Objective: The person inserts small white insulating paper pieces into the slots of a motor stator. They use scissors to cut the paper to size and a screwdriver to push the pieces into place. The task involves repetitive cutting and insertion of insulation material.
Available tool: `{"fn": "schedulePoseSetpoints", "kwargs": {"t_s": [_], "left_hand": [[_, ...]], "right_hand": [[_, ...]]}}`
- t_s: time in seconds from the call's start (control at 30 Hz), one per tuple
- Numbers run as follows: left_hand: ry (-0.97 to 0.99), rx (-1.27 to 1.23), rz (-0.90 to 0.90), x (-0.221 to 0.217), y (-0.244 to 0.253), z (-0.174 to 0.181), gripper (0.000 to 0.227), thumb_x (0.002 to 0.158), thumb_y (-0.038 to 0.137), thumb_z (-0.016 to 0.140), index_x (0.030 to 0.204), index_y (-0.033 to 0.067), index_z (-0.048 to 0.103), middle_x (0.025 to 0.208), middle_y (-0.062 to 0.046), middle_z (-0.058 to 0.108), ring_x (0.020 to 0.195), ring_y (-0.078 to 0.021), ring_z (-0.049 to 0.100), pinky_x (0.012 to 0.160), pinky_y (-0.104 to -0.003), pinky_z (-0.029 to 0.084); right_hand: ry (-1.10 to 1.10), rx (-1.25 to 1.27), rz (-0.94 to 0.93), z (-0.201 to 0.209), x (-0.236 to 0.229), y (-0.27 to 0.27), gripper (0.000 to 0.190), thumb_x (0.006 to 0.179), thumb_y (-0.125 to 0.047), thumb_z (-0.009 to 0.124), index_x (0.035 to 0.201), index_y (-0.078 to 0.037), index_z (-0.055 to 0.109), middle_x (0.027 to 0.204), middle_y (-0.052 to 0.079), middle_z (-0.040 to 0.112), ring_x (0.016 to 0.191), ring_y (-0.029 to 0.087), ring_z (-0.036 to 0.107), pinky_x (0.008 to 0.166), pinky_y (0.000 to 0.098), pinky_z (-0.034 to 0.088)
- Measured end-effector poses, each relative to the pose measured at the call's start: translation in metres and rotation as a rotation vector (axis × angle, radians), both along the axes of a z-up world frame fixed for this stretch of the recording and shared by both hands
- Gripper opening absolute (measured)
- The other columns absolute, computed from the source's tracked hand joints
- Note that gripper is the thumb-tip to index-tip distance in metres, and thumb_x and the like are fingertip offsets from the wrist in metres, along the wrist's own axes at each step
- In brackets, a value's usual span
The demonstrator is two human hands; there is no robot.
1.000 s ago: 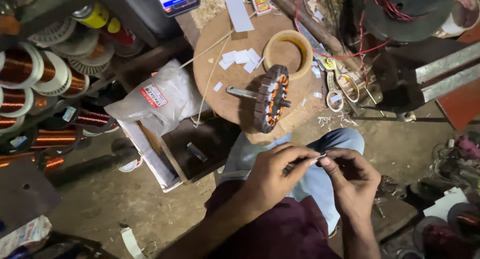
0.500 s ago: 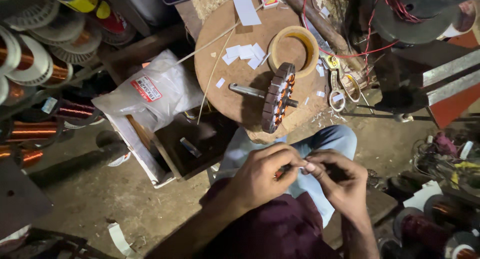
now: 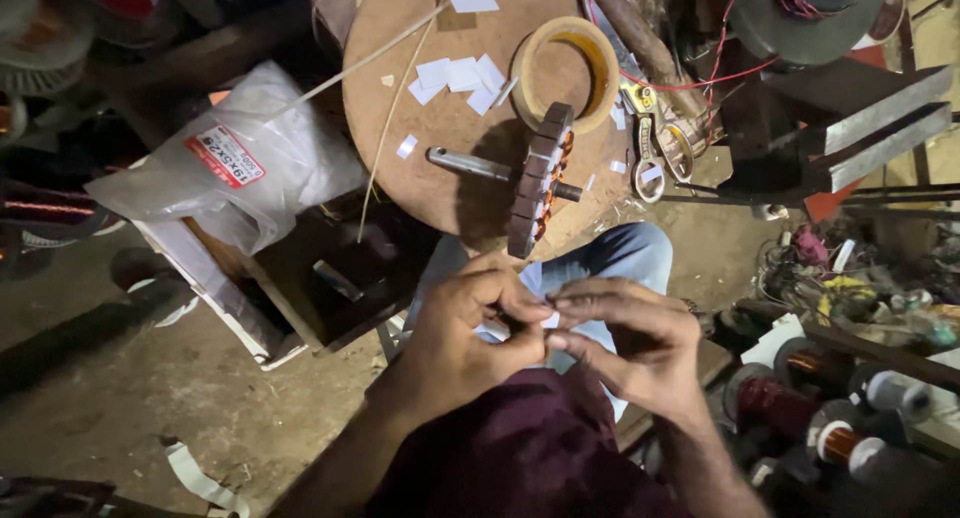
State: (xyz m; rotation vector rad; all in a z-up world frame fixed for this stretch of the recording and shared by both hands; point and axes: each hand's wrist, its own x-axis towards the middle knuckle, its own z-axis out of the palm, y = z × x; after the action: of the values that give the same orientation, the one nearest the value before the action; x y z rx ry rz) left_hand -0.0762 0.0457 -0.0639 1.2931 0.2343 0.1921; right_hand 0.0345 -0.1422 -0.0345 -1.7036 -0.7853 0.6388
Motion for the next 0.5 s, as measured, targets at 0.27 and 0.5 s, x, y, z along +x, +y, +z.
{"fn": "schedulePoseSetpoints", "kwargs": {"t_s": [0.27,0.5], "left_hand": [[-0.18,-0.246,0.03,-0.006,0.019,0.008,0.015,0.085,-0.004,0.079,0.098,0.0016,0.072,0.103,-0.007,0.068,0.1,-0.0134,0.067,0.089,-0.027,0.057],[-0.161,0.075,0.343,0.016,0.033,-0.003,0.042,0.088,0.0,0.086,0.126,0.002,0.068,0.118,-0.007,0.067,0.101,-0.0119,0.067,0.088,-0.026,0.06]], "right_hand": [[-0.259,-0.042,0.152,0.041,0.017,0.037,0.028,0.075,-0.003,0.089,0.1,0.002,0.076,0.103,0.015,0.077,0.098,0.024,0.079,0.086,0.0344,0.066],[-0.349,-0.119,-0.091,0.031,0.048,0.058,0.025,0.087,0.001,0.087,0.108,0.005,0.075,0.108,0.018,0.075,0.105,0.023,0.074,0.095,0.0331,0.06]]}}
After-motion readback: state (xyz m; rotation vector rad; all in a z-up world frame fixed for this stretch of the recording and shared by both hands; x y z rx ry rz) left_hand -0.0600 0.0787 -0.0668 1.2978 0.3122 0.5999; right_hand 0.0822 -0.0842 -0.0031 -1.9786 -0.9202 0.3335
